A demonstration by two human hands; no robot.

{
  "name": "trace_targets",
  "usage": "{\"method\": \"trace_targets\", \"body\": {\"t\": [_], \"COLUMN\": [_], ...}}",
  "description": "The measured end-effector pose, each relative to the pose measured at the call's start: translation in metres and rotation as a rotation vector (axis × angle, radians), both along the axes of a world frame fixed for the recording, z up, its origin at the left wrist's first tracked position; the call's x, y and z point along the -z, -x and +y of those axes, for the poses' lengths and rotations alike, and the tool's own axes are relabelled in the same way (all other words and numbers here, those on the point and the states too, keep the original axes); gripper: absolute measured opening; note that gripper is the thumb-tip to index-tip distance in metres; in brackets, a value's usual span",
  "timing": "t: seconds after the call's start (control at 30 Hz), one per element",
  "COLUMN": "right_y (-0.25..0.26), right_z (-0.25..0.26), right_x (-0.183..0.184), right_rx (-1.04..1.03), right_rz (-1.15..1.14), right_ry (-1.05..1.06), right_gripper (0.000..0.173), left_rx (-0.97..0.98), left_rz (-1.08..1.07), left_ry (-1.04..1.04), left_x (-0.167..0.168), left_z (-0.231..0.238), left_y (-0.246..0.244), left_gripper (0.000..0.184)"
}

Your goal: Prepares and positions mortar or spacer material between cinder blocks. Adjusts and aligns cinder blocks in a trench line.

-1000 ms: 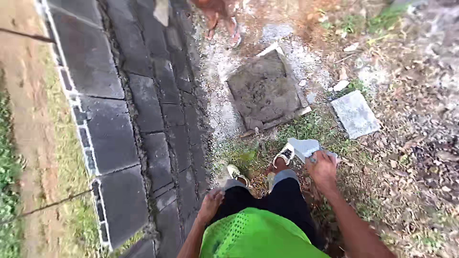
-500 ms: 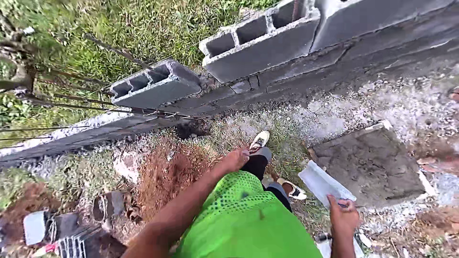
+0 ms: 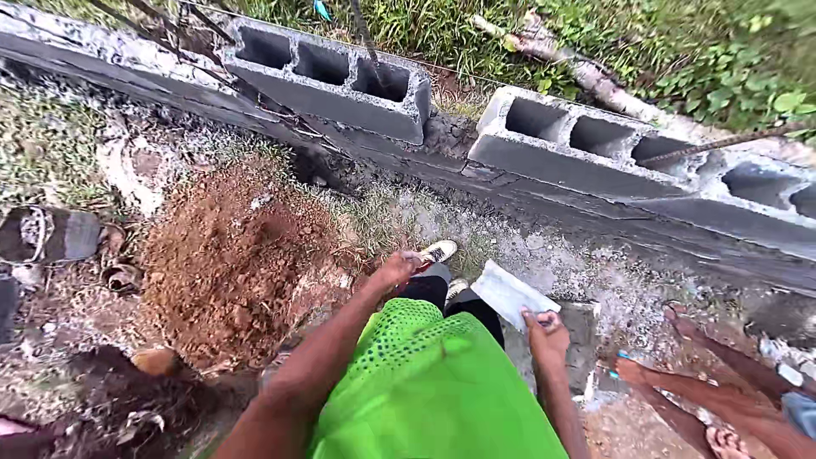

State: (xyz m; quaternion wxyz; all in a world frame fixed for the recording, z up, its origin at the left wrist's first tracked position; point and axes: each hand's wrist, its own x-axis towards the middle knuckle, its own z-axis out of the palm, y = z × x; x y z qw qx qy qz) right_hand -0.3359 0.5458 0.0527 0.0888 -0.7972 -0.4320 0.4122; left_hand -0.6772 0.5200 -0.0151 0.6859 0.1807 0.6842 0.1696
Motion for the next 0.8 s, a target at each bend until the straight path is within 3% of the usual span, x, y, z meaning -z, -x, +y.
{"method": "trace_targets", "body": {"t": [0.1,0.17,0.27,0.37,0.4,0.5,0.6,0.67,0.73,0.8], "right_y": [0.016,0.026,0.035,0.028,0.023,0.011,0.009,0.010,0.014,0.022], "right_z": [0.027,0.042,0.061,0.073,0.079,0.092,0.099,0.103,0.108,0.111], "right_x": [-0.021,-0.039,-0.061,-0.070,-0.069,-0.056,-0.039,-0.028,-0.013,0.004], "right_rx": [-0.039,-0.061,-0.109,-0.133,-0.132,-0.095,-0.021,0.026,0.057,0.094], "right_rz": [0.184,0.315,0.470,0.647,0.711,0.913,1.066,1.119,1.139,1.157], "right_ry": [-0.040,-0.048,-0.061,-0.056,-0.048,-0.004,0.025,0.045,0.086,0.135], "right_gripper": [0.027,0.024,0.021,0.015,0.011,0.028,0.031,0.033,0.035,0.037], "left_rx": [-0.324,-0.424,-0.411,-0.353,-0.354,-0.457,-0.451,-0.367,-0.286,-0.260], "left_rz": [-0.173,-0.267,-0.333,-0.264,-0.241,-0.213,-0.229,-0.191,-0.095,0.066], "left_ry": [0.055,0.032,-0.126,-0.263,-0.312,-0.397,-0.471,-0.489,-0.470,-0.440], "left_x": [0.005,-0.003,-0.041,-0.082,-0.092,-0.117,-0.134,-0.147,-0.156,-0.159], "left_z": [0.019,0.030,0.037,0.027,0.024,0.016,0.014,0.020,0.028,0.034], "left_y": [-0.045,-0.066,-0.072,-0.060,-0.057,-0.057,-0.061,-0.069,-0.080,-0.088], "left_gripper": [0.046,0.054,0.065,0.060,0.053,0.031,0.018,0.020,0.038,0.043]}}
